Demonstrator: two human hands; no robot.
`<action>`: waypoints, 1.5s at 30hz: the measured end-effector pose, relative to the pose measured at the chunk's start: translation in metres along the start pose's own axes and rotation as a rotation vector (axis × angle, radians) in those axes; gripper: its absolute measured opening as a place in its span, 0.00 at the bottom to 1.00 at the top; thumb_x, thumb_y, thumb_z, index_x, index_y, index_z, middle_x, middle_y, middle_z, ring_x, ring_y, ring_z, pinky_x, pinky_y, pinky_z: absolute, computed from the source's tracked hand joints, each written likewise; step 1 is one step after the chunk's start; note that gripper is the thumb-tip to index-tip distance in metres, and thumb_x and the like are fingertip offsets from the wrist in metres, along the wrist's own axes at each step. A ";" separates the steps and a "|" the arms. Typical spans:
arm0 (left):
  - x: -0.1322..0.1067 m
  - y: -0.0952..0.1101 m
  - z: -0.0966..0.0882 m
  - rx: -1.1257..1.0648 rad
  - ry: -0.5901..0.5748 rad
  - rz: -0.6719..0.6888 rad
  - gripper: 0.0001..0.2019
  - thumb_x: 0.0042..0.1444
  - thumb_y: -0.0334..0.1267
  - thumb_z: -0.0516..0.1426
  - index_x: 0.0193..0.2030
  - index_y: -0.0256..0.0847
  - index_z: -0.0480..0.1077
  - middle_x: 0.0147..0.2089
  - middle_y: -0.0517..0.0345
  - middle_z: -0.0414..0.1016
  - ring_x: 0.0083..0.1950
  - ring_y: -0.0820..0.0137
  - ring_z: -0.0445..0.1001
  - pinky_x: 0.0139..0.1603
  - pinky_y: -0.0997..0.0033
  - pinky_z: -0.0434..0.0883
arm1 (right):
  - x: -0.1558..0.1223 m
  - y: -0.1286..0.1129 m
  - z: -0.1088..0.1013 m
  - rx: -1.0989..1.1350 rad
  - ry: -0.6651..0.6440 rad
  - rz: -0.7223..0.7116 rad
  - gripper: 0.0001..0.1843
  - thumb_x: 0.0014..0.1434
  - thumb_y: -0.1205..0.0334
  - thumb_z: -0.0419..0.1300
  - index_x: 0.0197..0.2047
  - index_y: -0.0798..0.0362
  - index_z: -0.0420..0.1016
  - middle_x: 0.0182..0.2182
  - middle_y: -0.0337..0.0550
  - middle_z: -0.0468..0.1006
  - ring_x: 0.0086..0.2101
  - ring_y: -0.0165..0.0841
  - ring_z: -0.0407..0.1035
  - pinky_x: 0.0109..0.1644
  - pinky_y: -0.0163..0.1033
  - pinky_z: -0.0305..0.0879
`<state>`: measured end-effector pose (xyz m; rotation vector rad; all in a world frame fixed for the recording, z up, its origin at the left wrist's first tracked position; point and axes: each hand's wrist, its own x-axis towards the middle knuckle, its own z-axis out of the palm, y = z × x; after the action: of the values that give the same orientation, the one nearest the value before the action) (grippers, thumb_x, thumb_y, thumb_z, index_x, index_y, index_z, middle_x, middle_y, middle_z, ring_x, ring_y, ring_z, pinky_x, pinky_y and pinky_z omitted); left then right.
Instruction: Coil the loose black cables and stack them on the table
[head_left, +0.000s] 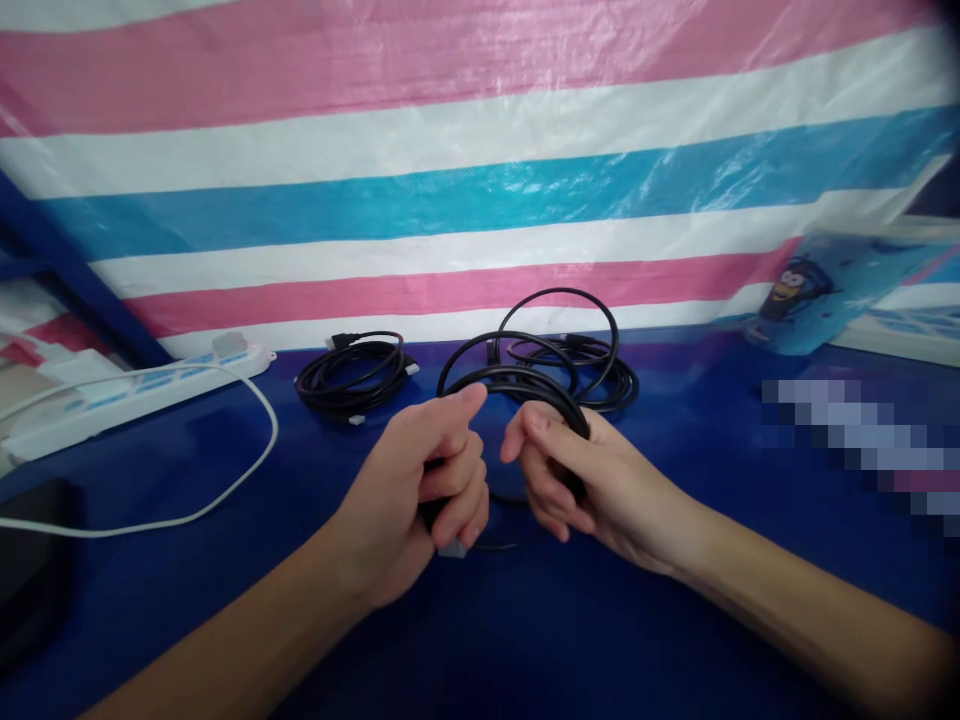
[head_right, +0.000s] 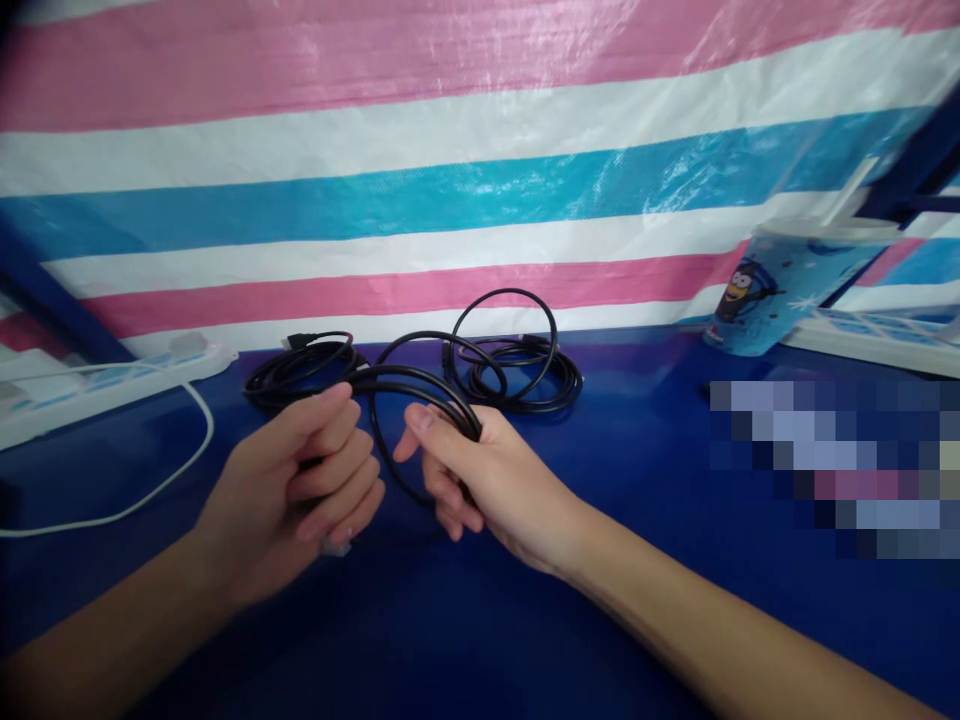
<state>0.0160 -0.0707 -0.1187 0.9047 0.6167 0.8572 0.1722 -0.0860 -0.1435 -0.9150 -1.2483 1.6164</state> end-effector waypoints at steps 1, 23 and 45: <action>0.000 0.000 0.001 -0.029 0.041 0.042 0.26 0.55 0.42 0.55 0.14 0.39 0.45 0.11 0.69 0.39 0.10 0.81 0.50 0.16 0.77 0.62 | 0.002 0.003 0.000 0.016 -0.005 -0.014 0.23 0.56 0.43 0.57 0.33 0.58 0.65 0.13 0.31 0.59 0.14 0.19 0.54 0.20 0.27 0.59; 0.008 -0.008 0.002 0.074 0.252 -0.046 0.27 0.45 0.65 0.56 0.36 0.40 0.71 0.29 0.59 0.68 0.23 0.73 0.67 0.14 0.75 0.63 | 0.001 0.018 0.009 0.131 -0.061 0.042 0.14 0.48 0.62 0.67 0.36 0.58 0.72 0.25 0.40 0.76 0.27 0.24 0.71 0.35 0.30 0.68; 0.000 0.016 -0.004 0.089 0.078 -0.062 0.20 0.54 0.37 0.56 0.21 0.40 0.46 0.15 0.72 0.39 0.13 0.85 0.38 0.12 0.82 0.42 | -0.006 -0.006 0.009 0.106 0.111 0.069 0.10 0.53 0.57 0.61 0.35 0.55 0.69 0.12 0.28 0.47 0.12 0.17 0.43 0.16 0.25 0.50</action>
<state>0.0069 -0.0631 -0.1071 0.9309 0.7514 0.8168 0.1671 -0.0935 -0.1357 -0.9767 -1.0549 1.6458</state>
